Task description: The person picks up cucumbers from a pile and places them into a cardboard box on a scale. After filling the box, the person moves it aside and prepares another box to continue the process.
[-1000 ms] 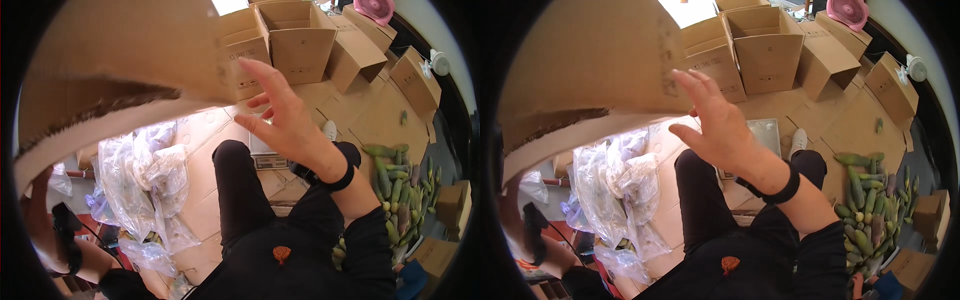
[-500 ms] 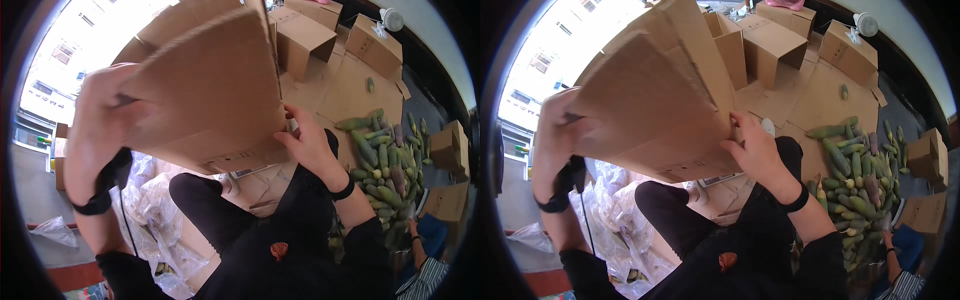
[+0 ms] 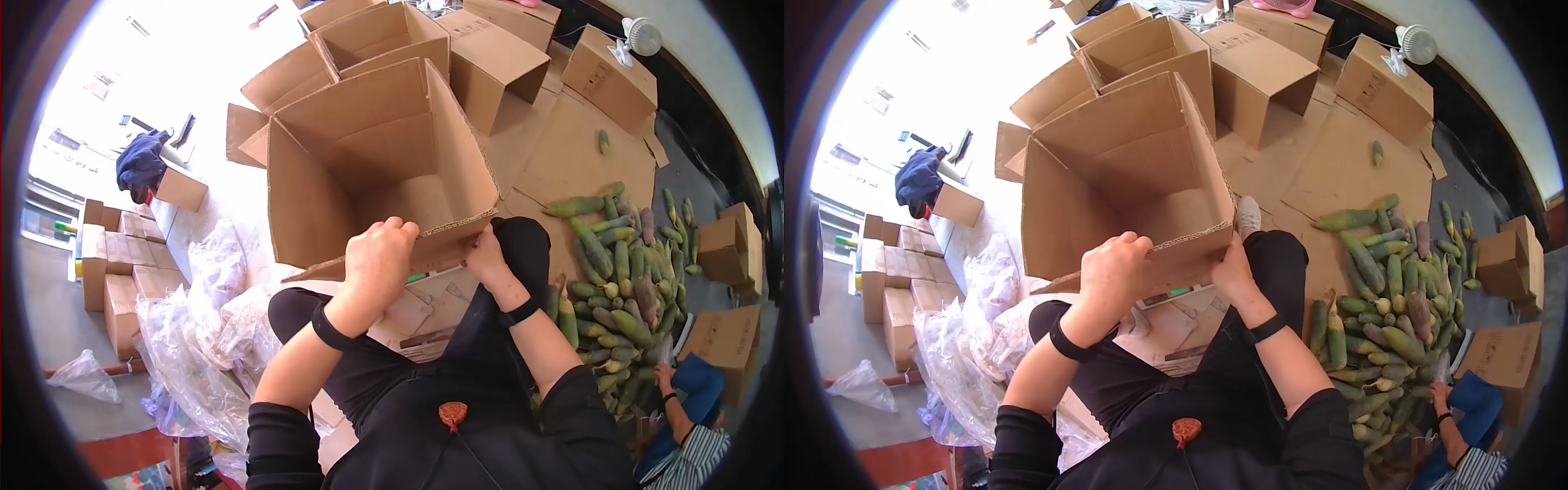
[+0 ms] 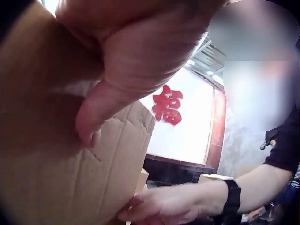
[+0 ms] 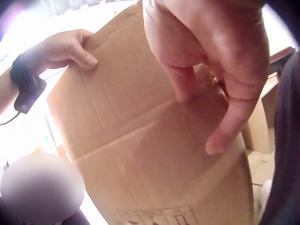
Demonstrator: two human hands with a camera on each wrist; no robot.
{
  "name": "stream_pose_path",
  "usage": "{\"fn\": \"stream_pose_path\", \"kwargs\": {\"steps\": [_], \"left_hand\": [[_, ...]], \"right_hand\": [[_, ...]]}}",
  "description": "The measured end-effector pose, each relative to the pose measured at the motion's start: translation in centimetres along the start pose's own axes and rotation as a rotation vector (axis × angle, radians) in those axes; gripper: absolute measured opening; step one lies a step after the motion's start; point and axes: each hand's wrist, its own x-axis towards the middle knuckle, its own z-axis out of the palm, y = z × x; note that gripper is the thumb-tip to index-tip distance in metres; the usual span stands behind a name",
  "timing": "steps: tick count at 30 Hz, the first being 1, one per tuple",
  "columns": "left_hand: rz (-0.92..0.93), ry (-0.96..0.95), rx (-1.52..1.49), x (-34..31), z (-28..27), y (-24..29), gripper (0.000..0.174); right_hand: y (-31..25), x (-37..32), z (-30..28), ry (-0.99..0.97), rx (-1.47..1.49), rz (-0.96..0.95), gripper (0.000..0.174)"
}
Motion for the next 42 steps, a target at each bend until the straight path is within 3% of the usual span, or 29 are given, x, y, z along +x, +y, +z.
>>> {"fn": "stream_pose_path", "kwargs": {"steps": [5,7,8,9,12,14,16,18,19,20,22,24,25,26,28,29,37,39,42], "left_hand": [[-0.031,-0.115,-0.103,-1.4,-0.2,0.1,0.023],[-0.085,-0.090,-0.167,-2.8,-1.7,-0.9,0.037],[-0.130,-0.086,-0.160,-3.7,-1.7,-1.7,0.044],[-0.166,-0.071,-0.115,-4.5,-1.9,-2.4,0.041],[-0.235,0.041,-0.066,-5.8,-0.1,-5.2,0.009],[-0.207,0.083,-0.062,-5.4,0.2,-6.0,0.012],[-0.260,0.037,-0.050,-4.8,-0.4,-6.3,0.013],[-0.235,0.046,-0.075,-4.8,-0.1,-6.8,0.014],[-0.256,0.014,-0.052,-4.8,0.0,-6.8,0.014],[-0.225,0.037,-0.066,-5.0,0.2,-7.1,0.014],[-0.240,0.025,-0.107,-5.0,0.0,-6.5,0.015],[-0.224,0.021,-0.120,-5.0,0.0,-6.4,0.015],[-0.225,0.034,-0.127,-4.9,0.0,-6.4,0.016],[-0.215,0.025,-0.130,-4.8,0.0,-6.3,0.016],[-0.225,0.060,-0.182,-4.6,0.0,-6.1,0.017],[-0.218,0.049,-0.186,-4.6,0.1,-6.1,0.017],[-0.280,-0.007,-0.359,-4.8,-0.1,-6.0,0.012],[-0.274,-0.005,-0.351,-5.0,0.2,-6.2,0.013],[-0.241,0.010,-0.342,-5.1,0.5,-6.2,0.013]], "right_hand": [[-0.9,-2.0,-0.1,0.061,0.060,0.137,0.052],[-0.4,-1.7,0.1,0.054,0.102,0.176,0.053],[1.1,-1.0,0.4,0.060,0.072,0.107,0.053],[2.1,-0.8,0.3,0.074,0.039,0.043,0.053],[1.6,-0.1,1.6,0.093,0.067,-0.012,0.057],[3.4,1.5,2.9,0.108,0.050,0.023,0.060],[-1.5,0.0,3.1,0.092,0.166,0.097,0.064],[2.3,1.4,3.7,0.056,-0.049,0.076,0.074],[2.2,0.7,3.8,0.054,0.050,-0.007,0.075],[1.3,-0.5,3.5,0.050,0.146,-0.094,0.077],[-2.5,-3.3,1.7,0.075,0.041,-0.051,0.079],[-5.5,-5.5,0.0,-0.095,0.072,0.028,0.082],[-5.0,-6.1,0.1,0.012,0.058,-0.135,0.067],[-5.3,-6.3,-0.6,0.023,0.060,-0.128,0.067],[-6.4,-7.0,-2.8,-0.128,-0.019,-0.195,0.046],[-6.5,-7.2,-3.5,-0.073,-0.018,-0.211,0.031],[-0.4,-6.1,-11.4,0.176,-0.016,-0.090,0.021],[2.0,-6.3,-13.2,0.300,-0.316,0.012,0.020],[8.6,-7.3,-16.8,0.356,-0.532,0.105,0.019]]}}
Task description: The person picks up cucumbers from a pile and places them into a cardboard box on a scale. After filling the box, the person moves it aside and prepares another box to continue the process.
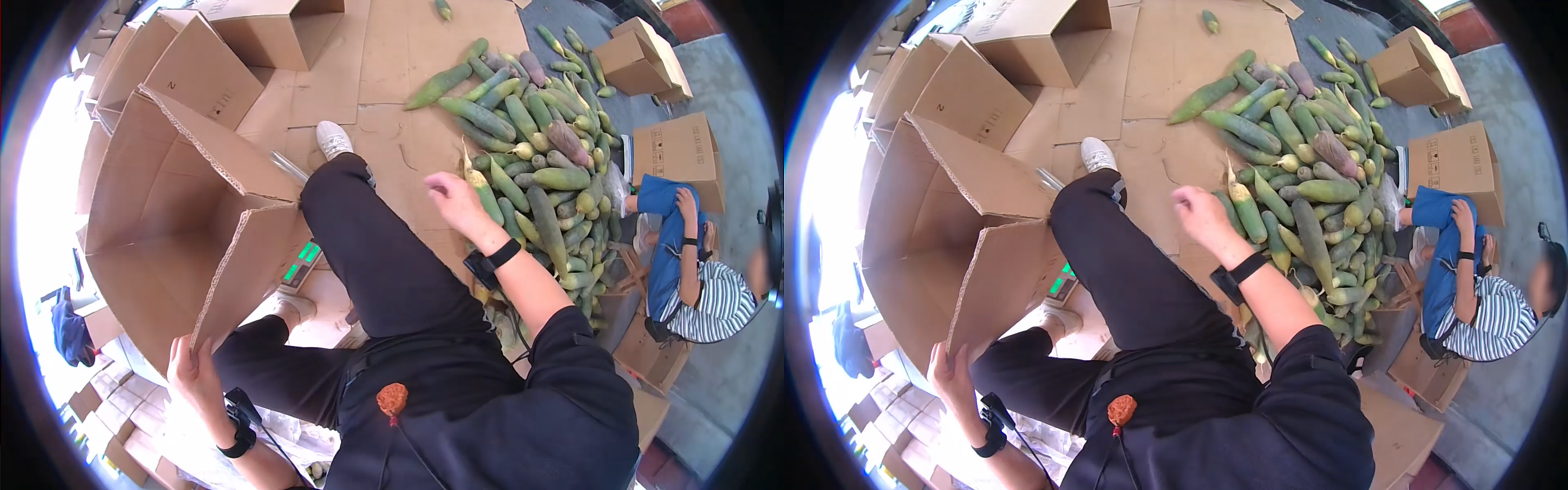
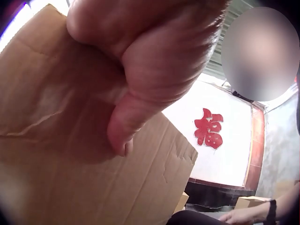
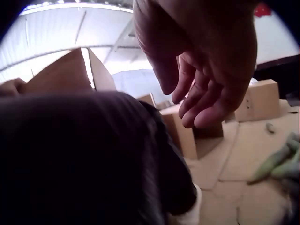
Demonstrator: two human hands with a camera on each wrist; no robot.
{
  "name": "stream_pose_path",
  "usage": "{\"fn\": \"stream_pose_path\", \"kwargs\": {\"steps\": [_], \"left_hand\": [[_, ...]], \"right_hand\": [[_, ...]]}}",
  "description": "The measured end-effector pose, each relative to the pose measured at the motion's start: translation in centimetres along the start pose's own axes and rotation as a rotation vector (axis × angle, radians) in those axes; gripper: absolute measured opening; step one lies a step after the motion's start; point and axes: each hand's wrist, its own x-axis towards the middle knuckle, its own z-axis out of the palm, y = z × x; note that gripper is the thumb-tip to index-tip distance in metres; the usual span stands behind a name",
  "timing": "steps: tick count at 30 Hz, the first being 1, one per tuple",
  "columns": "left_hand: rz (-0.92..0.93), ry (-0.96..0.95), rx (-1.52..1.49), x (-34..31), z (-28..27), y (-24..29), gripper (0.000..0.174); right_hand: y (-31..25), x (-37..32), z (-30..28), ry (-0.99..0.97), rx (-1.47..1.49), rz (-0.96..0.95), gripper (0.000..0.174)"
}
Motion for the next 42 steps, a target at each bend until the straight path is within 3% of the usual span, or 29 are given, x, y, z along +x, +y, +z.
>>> {"fn": "stream_pose_path", "kwargs": {"steps": [3,4,6,14,16,20,24,28,29,32,33,34,36,39,40,42], "left_hand": [[-0.002,0.007,-0.013,-0.1,0.2,0.4,0.013],[-0.027,0.003,-0.026,-0.2,0.2,0.5,0.014],[-0.039,-0.007,-0.039,-0.3,0.3,0.1,0.013],[-0.035,0.008,0.020,-0.2,0.4,-0.2,0.013],[-0.036,0.021,-0.008,-0.2,0.6,-0.3,0.013],[-0.027,0.008,0.038,-0.1,0.3,-0.3,0.012],[-0.033,0.001,0.074,0.1,0.1,0.5,0.011],[-0.027,0.009,0.115,0.2,0.1,1.1,0.011],[-0.037,0.015,0.120,0.2,0.0,1.1,0.011],[-0.094,0.005,0.092,0.3,-0.3,1.2,0.010],[-0.110,0.004,0.060,0.3,-0.3,1.4,0.009],[-0.126,0.005,0.027,0.4,-0.2,1.4,0.008],[-0.082,0.034,0.029,0.4,-0.1,1.4,0.007],[-0.124,0.006,0.116,0.6,-0.7,2.1,0.006],[-0.134,0.019,0.120,0.4,-0.9,2.1,0.006],[-0.091,0.023,0.120,0.3,-0.8,1.8,0.006]], "right_hand": [[6.9,-0.9,-0.2,0.021,-0.100,0.170,0.021],[8.0,-1.5,-0.7,0.017,-0.099,0.174,0.021],[10.0,-2.7,-1.7,0.028,-0.127,0.358,0.022],[16.9,-6.1,-4.1,0.022,-0.245,0.507,0.026],[16.3,-7.5,-5.7,0.228,-0.576,0.495,0.042],[19.3,-10.5,-9.0,0.442,-0.751,0.764,0.075],[24.9,-14.1,-10.4,0.311,-0.490,1.100,0.091],[22.2,-14.1,-10.6,0.203,-0.740,1.206,0.078],[20.4,-13.4,-10.5,0.148,-0.785,1.222,0.066],[23.0,-14.1,-9.9,0.201,-0.765,1.165,0.062],[22.0,-14.1,-9.6,0.271,-0.650,1.117,0.064],[25.8,-15.2,-9.2,0.335,-0.517,0.963,0.063],[24.8,-14.9,-8.4,0.425,-0.273,0.855,0.058],[22.9,-13.3,-7.8,0.570,0.135,0.820,0.046],[22.5,-12.8,-8.0,0.569,0.284,0.894,0.043],[17.0,-11.8,-8.8,0.508,0.313,0.861,0.039]]}}
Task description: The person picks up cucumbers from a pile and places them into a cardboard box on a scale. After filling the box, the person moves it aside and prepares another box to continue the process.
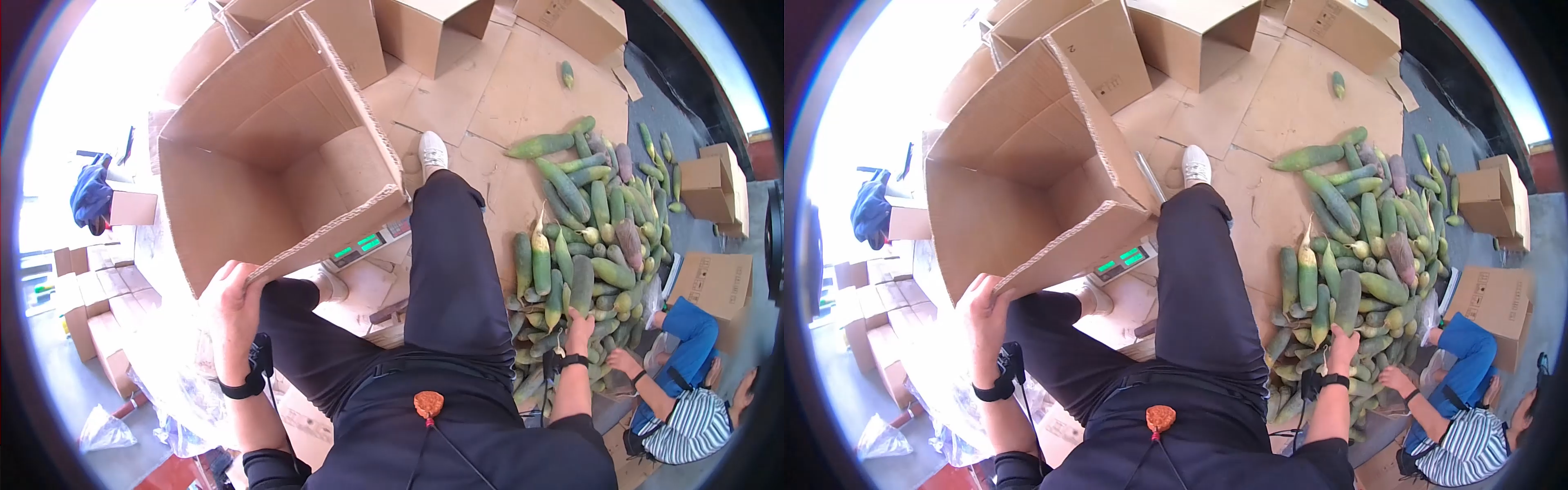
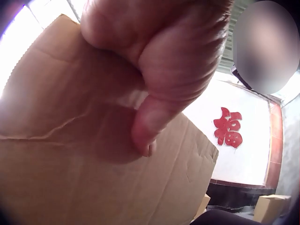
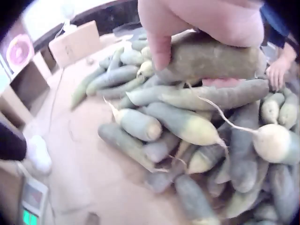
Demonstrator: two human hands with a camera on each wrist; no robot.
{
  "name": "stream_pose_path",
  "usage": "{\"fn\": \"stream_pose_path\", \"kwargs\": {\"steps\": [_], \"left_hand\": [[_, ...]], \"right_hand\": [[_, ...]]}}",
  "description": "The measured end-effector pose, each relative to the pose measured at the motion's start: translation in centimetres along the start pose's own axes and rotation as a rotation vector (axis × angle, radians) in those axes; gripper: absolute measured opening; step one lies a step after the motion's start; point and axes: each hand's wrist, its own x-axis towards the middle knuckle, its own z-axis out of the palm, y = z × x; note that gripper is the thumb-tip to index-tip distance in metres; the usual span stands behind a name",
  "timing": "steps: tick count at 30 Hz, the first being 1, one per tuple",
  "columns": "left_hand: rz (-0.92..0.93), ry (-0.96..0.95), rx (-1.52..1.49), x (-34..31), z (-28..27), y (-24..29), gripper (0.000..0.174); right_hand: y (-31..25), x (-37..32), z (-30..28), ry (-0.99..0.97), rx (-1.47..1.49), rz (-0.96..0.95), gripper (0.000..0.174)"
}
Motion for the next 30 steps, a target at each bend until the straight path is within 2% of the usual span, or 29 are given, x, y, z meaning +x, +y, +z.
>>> {"fn": "stream_pose_path", "kwargs": {"steps": [1,3,7,8,9,10,11,12,14,15,17,18,19,20,21,23,25,28,29,30], "left_hand": [[0.042,0.024,-0.025,0.0,0.1,0.1,0.005],[0.055,0.027,-0.013,-0.1,0.1,-0.2,0.005],[0.121,0.057,-0.013,-0.2,0.4,-0.7,0.003],[0.138,0.068,-0.022,-0.2,0.3,-0.8,0.004],[0.141,0.070,-0.034,-0.3,0.3,-1.2,0.003],[0.147,0.072,-0.035,-0.3,0.3,-1.3,0.003],[0.157,0.063,-0.033,-0.4,0.3,-1.4,0.004],[0.164,0.054,-0.032,-0.5,0.3,-1.4,0.004],[0.173,0.050,-0.032,-0.6,0.2,-1.5,0.005],[0.169,0.051,-0.029,-0.6,0.2,-1.5,0.005],[0.161,0.050,-0.032,-0.8,0.3,-1.6,0.005],[0.163,0.046,-0.038,-0.9,0.3,-1.5,0.005],[0.155,0.041,-0.023,-1.0,0.2,-1.5,0.005],[0.149,0.041,-0.007,-0.9,0.2,-1.5,0.005],[0.155,0.046,-0.012,-0.7,0.1,-1.5,0.005],[0.149,0.036,0.022,-0.7,0.0,-1.4,0.006],[0.156,0.037,0.018,-0.7,0.0,-1.6,0.006],[0.154,0.033,0.015,-0.6,0.3,-1.8,0.006],[0.145,0.039,0.019,-0.6,0.3,-1.8,0.007],[0.159,0.031,0.007,-0.6,0.3,-1.8,0.007]], "right_hand": [[-1.8,-1.0,0.0,-0.003,0.003,-0.007,0.039],[-5.3,-3.0,-0.2,-0.261,0.032,-0.267,0.040],[-18.2,-10.2,1.3,-0.508,-0.099,-0.657,0.048],[-22.1,-13.5,2.0,-0.495,-0.110,-0.826,0.051],[-25.5,-15.6,2.2,-0.544,-0.175,-0.933,0.057],[-27.9,-17.4,2.8,-0.595,-0.084,-0.929,0.062],[-30.5,-18.9,3.4,-0.599,-0.114,-1.094,0.065],[-33.2,-21.4,3.9,-0.596,-0.172,-1.272,0.063],[-37.9,-26.4,5.5,-0.777,-0.243,-1.366,0.058],[-39.8,-28.5,6.8,-0.757,-0.301,-1.611,0.055],[-42.4,-31.6,10.9,-0.820,-0.401,-1.904,0.045],[-43.6,-33.6,12.8,-0.861,-0.650,-1.930,0.050],[-43.7,-35.8,15.3,-0.907,-0.796,-1.928,0.043],[-43.1,-37.4,18.1,-0.860,-0.919,-2.023,0.037],[-42.4,-39.4,20.8,-0.842,-1.140,-2.011,0.033],[-40.4,-42.2,25.5,-0.920,-1.373,-2.082,0.024],[-37.8,-42.8,30.5,-1.144,-1.486,-2.056,0.028],[-33.7,-44.7,34.9,-1.077,-1.870,-2.043,0.031],[-32.6,-44.7,36.4,-1.136,-1.974,-2.005,0.032],[-31.2,-44.0,38.0,-1.204,-1.950,-2.022,0.031]]}}
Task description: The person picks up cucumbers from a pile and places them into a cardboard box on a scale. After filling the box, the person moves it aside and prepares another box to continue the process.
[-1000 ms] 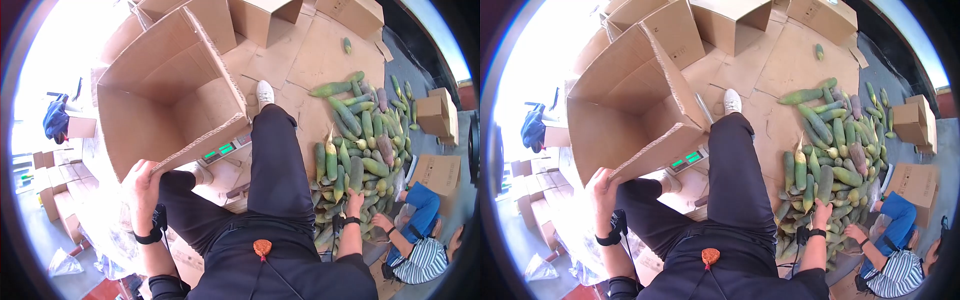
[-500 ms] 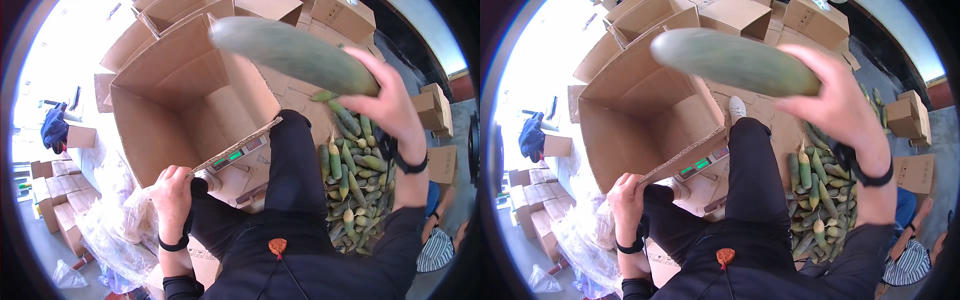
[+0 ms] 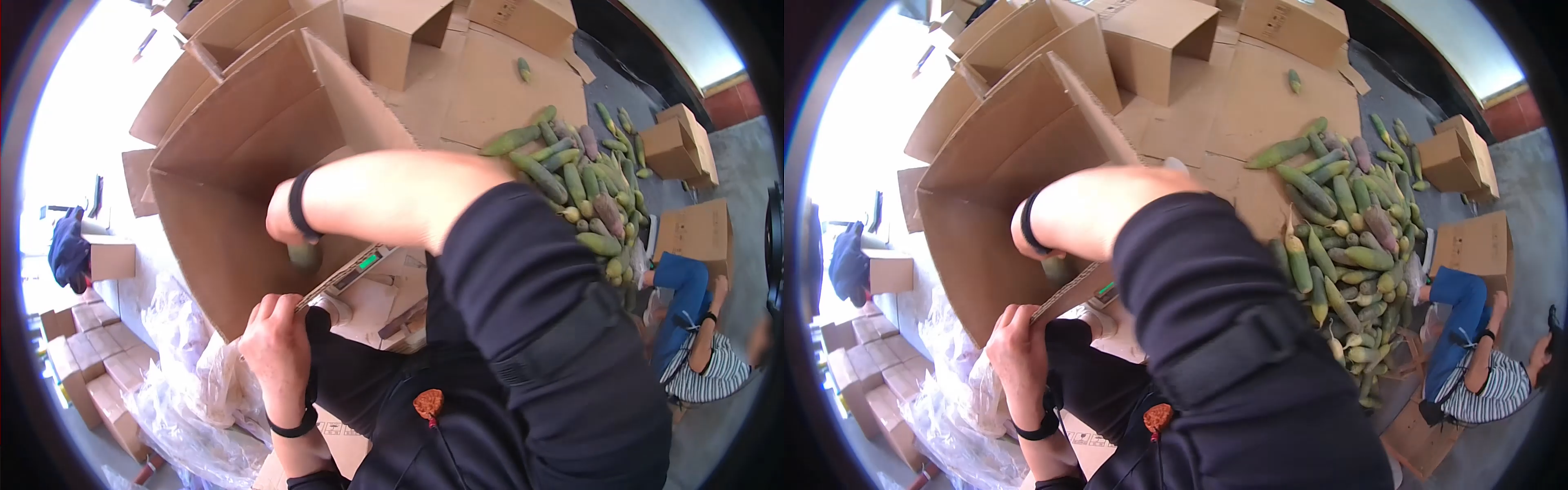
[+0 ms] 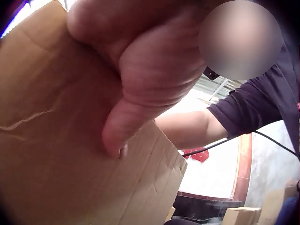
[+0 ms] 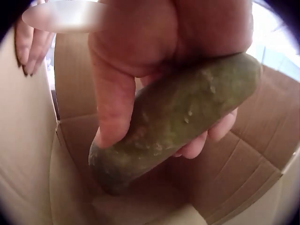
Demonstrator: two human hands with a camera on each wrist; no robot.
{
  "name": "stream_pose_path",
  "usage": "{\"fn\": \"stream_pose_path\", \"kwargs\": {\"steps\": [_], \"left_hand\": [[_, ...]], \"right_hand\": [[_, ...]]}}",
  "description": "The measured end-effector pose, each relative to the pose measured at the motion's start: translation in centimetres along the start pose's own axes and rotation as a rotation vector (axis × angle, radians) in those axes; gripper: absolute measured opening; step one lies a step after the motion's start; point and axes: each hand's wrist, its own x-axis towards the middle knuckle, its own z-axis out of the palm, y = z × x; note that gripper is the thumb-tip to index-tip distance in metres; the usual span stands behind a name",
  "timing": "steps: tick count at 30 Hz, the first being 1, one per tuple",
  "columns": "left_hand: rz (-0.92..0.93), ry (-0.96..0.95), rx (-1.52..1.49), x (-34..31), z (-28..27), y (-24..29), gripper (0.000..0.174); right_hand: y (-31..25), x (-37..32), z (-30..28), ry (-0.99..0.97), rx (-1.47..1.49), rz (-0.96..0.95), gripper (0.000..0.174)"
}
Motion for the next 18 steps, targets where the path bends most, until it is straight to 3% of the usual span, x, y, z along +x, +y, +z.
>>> {"fn": "stream_pose_path", "kwargs": {"steps": [2,5,10,12,14,15,16,18], "left_hand": [[-0.016,0.007,0.002,0.4,0.0,0.0,0.007],[-0.021,-0.014,-0.034,0.3,0.0,0.3,0.005],[-0.025,-0.018,0.019,0.3,0.2,0.6,0.006],[-0.031,-0.044,0.084,0.3,0.1,0.7,0.007],[-0.028,-0.044,0.072,0.3,0.3,1.3,0.007],[-0.031,-0.017,0.055,0.2,0.3,1.5,0.007],[-0.030,0.013,0.037,0.2,0.4,1.6,0.007],[-0.035,0.016,0.042,0.0,0.5,1.8,0.007]], "right_hand": [[0.1,4.4,3.1,0.007,0.115,-0.038,0.029],[-0.7,4.1,2.3,0.049,0.133,-0.028,0.029],[-2.1,1.0,-1.5,0.218,0.073,-0.131,0.028],[-2.0,-4.6,-3.6,0.327,0.286,-0.052,0.023],[-1.1,-6.0,-4.5,0.505,0.281,-0.084,0.023],[-0.7,-11.7,-3.8,0.660,0.403,-0.145,0.028],[0.9,-10.3,-2.4,0.963,0.305,-0.230,0.024],[2.5,-18.0,2.0,1.077,0.481,-0.211,0.029]]}}
